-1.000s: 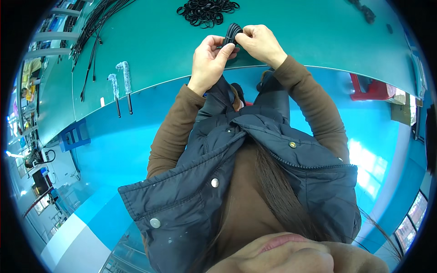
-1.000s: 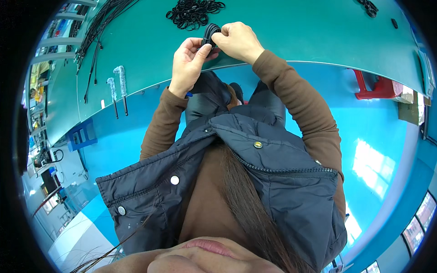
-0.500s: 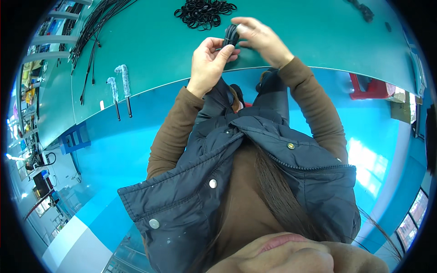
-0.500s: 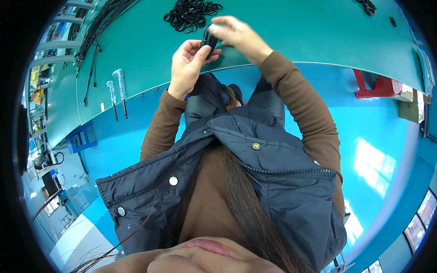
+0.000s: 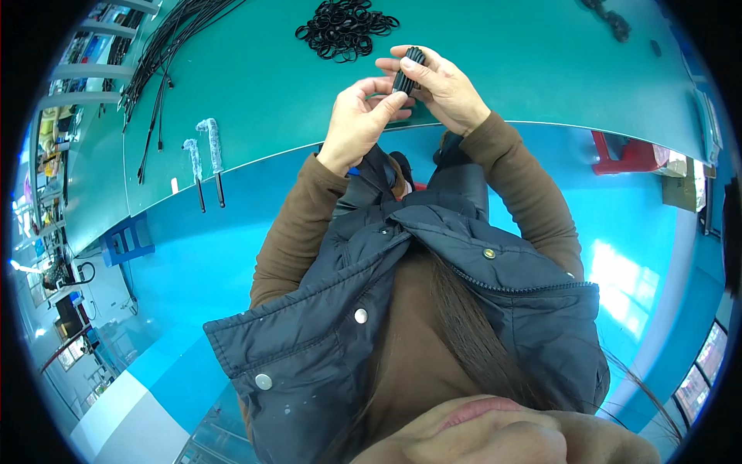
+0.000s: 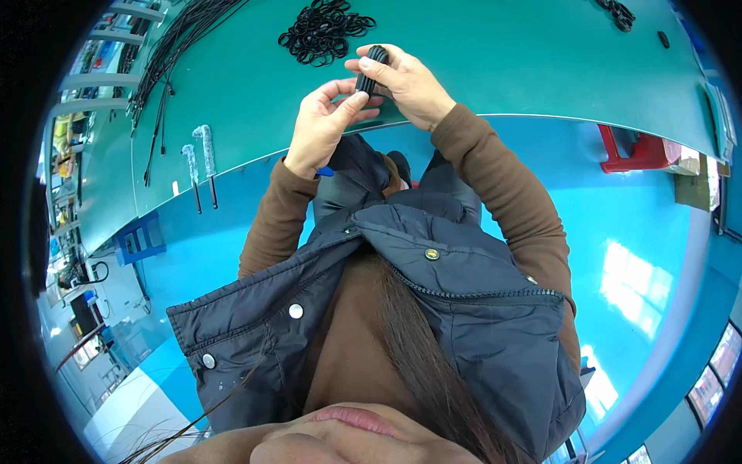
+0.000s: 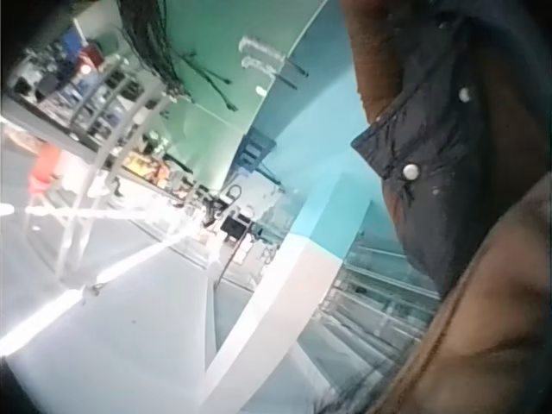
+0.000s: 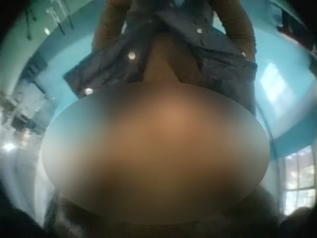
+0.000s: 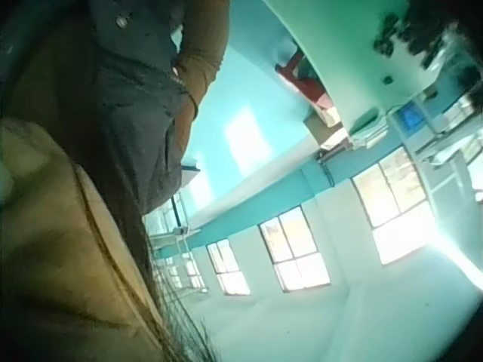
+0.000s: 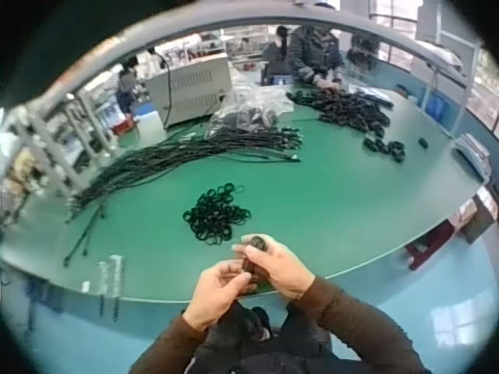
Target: Coiling and organizing black electrical cables on a factory workbench.
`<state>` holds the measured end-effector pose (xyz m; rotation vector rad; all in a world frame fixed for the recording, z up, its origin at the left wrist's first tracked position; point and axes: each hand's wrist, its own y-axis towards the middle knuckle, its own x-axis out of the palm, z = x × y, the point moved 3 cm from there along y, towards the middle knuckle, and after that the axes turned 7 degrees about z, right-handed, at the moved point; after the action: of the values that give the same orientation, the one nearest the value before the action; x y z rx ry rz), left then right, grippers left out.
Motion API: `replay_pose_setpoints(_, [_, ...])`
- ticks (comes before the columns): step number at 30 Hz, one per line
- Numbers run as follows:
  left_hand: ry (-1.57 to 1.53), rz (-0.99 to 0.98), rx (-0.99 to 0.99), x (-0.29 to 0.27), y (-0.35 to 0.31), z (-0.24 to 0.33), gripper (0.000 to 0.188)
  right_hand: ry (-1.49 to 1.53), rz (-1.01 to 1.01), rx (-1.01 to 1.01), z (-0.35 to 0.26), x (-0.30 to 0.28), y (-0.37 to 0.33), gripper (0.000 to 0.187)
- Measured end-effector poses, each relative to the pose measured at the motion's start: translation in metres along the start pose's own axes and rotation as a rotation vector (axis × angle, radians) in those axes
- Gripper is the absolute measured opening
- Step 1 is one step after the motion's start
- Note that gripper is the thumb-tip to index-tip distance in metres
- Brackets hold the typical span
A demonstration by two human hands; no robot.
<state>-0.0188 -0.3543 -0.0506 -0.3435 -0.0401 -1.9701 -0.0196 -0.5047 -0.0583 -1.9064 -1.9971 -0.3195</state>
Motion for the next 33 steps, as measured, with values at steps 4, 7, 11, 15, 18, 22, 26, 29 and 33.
replay_pose_setpoints(4, [0.041,-0.045,-0.011,-0.006,0.006,-0.008,0.019,0.035,-0.027,-0.006,-0.001,0.0,0.0,0.042])
replay_pose_setpoints(7, [0.048,-0.065,-0.007,-0.006,0.01,-0.012,0.017,0.034,-0.043,0.0,-0.003,0.0,0.0,0.042])
replay_pose_setpoints(11, [0.028,-0.074,0.019,-0.005,0.011,-0.012,0.016,-0.003,-0.072,0.02,-0.005,0.0,0.0,0.041])
replay_pose_setpoints(15, [-0.032,-0.118,-0.091,-0.003,0.011,-0.01,0.019,-0.046,-0.044,0.061,-0.004,-0.004,-0.001,0.041])
replay_pose_setpoints(18, [-0.091,-0.127,-0.167,-0.004,0.011,-0.005,0.02,-0.071,-0.056,0.033,-0.004,-0.007,-0.001,0.041])
replay_pose_setpoints(22, [-0.151,-0.129,-0.253,-0.006,0.011,-0.006,0.023,-0.116,-0.068,0.001,-0.004,-0.007,-0.001,0.041])
replay_pose_setpoints(26, [-0.15,-0.114,-0.28,-0.007,0.013,-0.009,0.025,-0.175,-0.069,-0.014,-0.004,-0.005,-0.003,0.04])
replay_pose_setpoints(29, [-0.142,-0.109,-0.272,-0.002,0.013,-0.01,0.025,-0.19,-0.061,0.003,-0.004,-0.004,-0.004,0.041])
replay_pose_setpoints(33, [-0.124,-0.117,-0.191,0.001,0.006,-0.011,0.024,-0.205,-0.051,0.021,-0.009,-0.004,-0.004,0.04])
